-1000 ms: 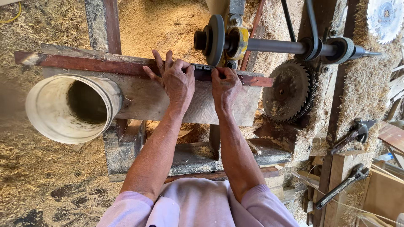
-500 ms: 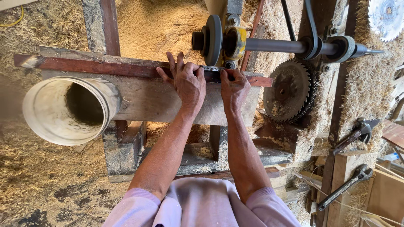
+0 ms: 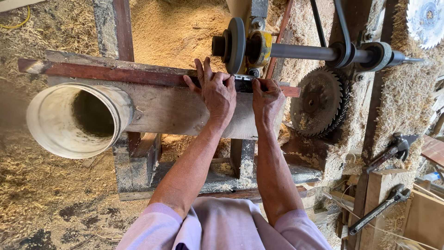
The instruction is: The person sharpens a small metal blade on a rotating grinding wheel, repeatedly dipping it into a bucket of liquid between passes. The person holds the blade with both hands and moves it back and forth against the wheel.
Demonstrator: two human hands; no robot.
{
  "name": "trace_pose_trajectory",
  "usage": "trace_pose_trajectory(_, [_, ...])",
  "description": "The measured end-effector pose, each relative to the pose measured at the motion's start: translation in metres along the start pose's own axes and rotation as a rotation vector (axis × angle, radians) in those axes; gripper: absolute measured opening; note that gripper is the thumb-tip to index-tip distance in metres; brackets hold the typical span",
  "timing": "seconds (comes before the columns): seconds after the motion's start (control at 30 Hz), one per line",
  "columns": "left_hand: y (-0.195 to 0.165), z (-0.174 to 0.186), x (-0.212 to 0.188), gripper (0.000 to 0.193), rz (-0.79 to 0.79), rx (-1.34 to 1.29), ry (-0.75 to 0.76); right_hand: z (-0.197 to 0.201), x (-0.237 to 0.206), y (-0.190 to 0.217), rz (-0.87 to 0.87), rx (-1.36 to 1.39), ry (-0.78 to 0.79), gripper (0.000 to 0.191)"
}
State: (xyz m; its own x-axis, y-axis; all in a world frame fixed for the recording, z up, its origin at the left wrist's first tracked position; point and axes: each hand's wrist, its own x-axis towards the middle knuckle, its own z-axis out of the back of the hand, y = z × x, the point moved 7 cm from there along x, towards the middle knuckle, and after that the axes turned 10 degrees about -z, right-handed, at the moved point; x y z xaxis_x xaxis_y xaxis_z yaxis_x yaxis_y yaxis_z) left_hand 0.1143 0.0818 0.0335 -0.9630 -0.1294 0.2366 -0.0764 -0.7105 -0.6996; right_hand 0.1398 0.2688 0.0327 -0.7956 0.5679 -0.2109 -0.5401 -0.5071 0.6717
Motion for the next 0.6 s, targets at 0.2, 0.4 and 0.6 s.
trace_pose_trajectory(0.2, [-0.003, 0.003, 0.001, 0.021, 0.017, -0.023, 0.006, 0.005, -0.001, 0.004, 0.050, 0.050, -0.045, 0.021])
trace_pose_trajectory(0.4, [0.008, 0.003, 0.004, 0.019, 0.057, -0.008, 0.082, 0.003, -0.003, 0.009, 0.043, -0.015, -0.070, 0.020])
trace_pose_trajectory(0.6, [0.023, 0.012, 0.011, 0.020, 0.029, 0.041, 0.107, -0.011, -0.008, 0.017, 0.058, 0.020, -0.077, 0.018])
